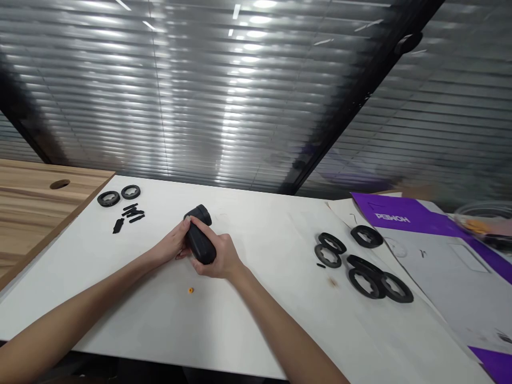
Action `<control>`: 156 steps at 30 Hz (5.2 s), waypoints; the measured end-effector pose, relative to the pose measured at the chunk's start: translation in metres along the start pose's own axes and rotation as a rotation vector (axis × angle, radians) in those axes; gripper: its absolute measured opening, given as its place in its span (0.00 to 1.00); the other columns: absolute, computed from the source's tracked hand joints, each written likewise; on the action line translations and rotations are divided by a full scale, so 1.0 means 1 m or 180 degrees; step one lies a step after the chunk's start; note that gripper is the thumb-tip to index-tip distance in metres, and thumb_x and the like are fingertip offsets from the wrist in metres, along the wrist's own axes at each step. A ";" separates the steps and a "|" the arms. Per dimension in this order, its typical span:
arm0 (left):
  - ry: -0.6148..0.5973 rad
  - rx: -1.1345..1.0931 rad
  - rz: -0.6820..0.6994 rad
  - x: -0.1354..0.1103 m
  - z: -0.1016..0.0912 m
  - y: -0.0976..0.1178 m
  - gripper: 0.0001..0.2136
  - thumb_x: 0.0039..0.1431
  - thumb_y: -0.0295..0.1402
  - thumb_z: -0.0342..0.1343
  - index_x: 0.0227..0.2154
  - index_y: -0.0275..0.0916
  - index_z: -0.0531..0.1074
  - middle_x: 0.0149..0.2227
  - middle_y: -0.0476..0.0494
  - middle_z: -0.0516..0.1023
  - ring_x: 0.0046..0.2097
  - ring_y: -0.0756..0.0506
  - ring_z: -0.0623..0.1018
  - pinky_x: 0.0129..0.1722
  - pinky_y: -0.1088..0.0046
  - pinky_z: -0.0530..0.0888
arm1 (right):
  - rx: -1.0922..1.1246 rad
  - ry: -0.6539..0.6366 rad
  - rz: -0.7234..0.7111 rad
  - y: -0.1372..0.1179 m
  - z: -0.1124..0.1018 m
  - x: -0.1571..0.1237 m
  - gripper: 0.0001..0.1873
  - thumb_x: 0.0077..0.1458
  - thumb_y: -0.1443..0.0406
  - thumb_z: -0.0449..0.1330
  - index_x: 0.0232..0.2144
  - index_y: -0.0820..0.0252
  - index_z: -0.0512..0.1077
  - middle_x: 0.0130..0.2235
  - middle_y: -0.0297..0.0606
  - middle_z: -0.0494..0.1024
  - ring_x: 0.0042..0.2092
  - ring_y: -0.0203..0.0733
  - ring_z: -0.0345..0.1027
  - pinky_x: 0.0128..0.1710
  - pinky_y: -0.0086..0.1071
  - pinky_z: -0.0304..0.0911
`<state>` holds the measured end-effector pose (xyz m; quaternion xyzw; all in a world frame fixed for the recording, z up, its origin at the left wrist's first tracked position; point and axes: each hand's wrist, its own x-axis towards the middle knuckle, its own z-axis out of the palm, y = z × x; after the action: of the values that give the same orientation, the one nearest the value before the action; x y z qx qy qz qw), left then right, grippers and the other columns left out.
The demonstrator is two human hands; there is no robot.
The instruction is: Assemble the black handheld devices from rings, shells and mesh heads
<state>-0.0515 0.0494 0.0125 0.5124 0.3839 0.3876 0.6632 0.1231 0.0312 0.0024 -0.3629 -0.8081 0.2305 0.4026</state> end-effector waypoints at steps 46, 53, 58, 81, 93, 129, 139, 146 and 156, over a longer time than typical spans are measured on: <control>0.0731 -0.2224 -0.0584 0.006 -0.005 0.026 0.29 0.74 0.49 0.40 0.33 0.28 0.76 0.17 0.51 0.58 0.18 0.53 0.56 0.15 0.81 0.57 | 0.3338 0.0902 0.1838 -0.001 -0.015 0.030 0.27 0.49 0.44 0.72 0.35 0.57 0.70 0.19 0.27 0.67 0.19 0.31 0.54 0.19 0.29 0.44; 0.0726 -0.2258 -0.0627 0.005 -0.003 0.029 0.30 0.75 0.49 0.39 0.33 0.28 0.76 0.17 0.51 0.58 0.18 0.53 0.55 0.15 0.80 0.57 | 0.3708 0.1248 0.2013 0.002 -0.018 0.030 0.26 0.46 0.50 0.76 0.32 0.55 0.66 0.23 0.27 0.68 0.23 0.32 0.58 0.21 0.27 0.50; 0.0677 -0.2393 -0.0643 0.006 -0.006 0.026 0.28 0.75 0.49 0.42 0.35 0.29 0.76 0.18 0.51 0.59 0.18 0.53 0.57 0.15 0.80 0.58 | 0.4013 0.1308 0.2129 0.001 -0.020 0.030 0.16 0.47 0.60 0.73 0.34 0.57 0.71 0.28 0.33 0.72 0.29 0.37 0.63 0.26 0.30 0.60; 0.0476 -0.2543 -0.0575 0.007 -0.011 0.020 0.24 0.74 0.47 0.46 0.35 0.29 0.76 0.20 0.49 0.62 0.19 0.52 0.59 0.16 0.79 0.63 | 0.4368 0.0918 0.1973 0.012 -0.014 0.027 0.16 0.62 0.57 0.58 0.26 0.53 0.57 0.23 0.25 0.47 0.24 0.35 0.39 0.22 0.29 0.50; 0.0578 -0.2384 -0.0614 0.005 -0.007 0.026 0.29 0.76 0.47 0.41 0.34 0.27 0.76 0.20 0.49 0.62 0.19 0.53 0.59 0.16 0.79 0.62 | 0.3900 0.0947 0.2024 -0.001 -0.013 0.028 0.24 0.44 0.56 0.78 0.38 0.58 0.73 0.33 0.36 0.78 0.32 0.36 0.66 0.32 0.31 0.64; 0.0598 -0.2335 -0.0636 0.005 -0.006 0.029 0.30 0.77 0.48 0.39 0.34 0.26 0.76 0.20 0.47 0.63 0.19 0.53 0.59 0.17 0.79 0.61 | 0.4338 0.1252 0.2299 0.008 -0.013 0.031 0.19 0.37 0.66 0.81 0.28 0.60 0.75 0.27 0.33 0.76 0.30 0.34 0.68 0.31 0.29 0.66; 0.0595 -0.2408 -0.0664 0.005 -0.007 0.028 0.29 0.77 0.48 0.40 0.35 0.27 0.76 0.20 0.48 0.64 0.19 0.52 0.59 0.16 0.78 0.61 | 0.4191 0.1208 0.2201 0.006 -0.013 0.029 0.16 0.38 0.70 0.76 0.26 0.59 0.72 0.28 0.33 0.75 0.31 0.36 0.68 0.34 0.32 0.65; 0.0585 -0.2393 -0.0655 0.004 -0.007 0.027 0.30 0.77 0.48 0.40 0.35 0.26 0.76 0.20 0.47 0.64 0.19 0.52 0.59 0.16 0.78 0.62 | 0.4130 0.1075 0.2161 0.005 -0.015 0.029 0.12 0.39 0.70 0.70 0.26 0.58 0.71 0.28 0.34 0.75 0.32 0.37 0.66 0.34 0.33 0.65; 0.0588 -0.2436 -0.0664 0.005 -0.007 0.027 0.28 0.76 0.47 0.41 0.35 0.27 0.76 0.20 0.48 0.64 0.19 0.52 0.59 0.16 0.78 0.62 | 0.4079 0.1081 0.2145 0.003 -0.014 0.029 0.11 0.39 0.70 0.69 0.27 0.58 0.71 0.29 0.34 0.75 0.32 0.38 0.67 0.35 0.34 0.64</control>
<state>-0.0592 0.0610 0.0371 0.1500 0.3198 0.4775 0.8045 0.1233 0.0567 0.0225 -0.3158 -0.2869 0.7085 0.5622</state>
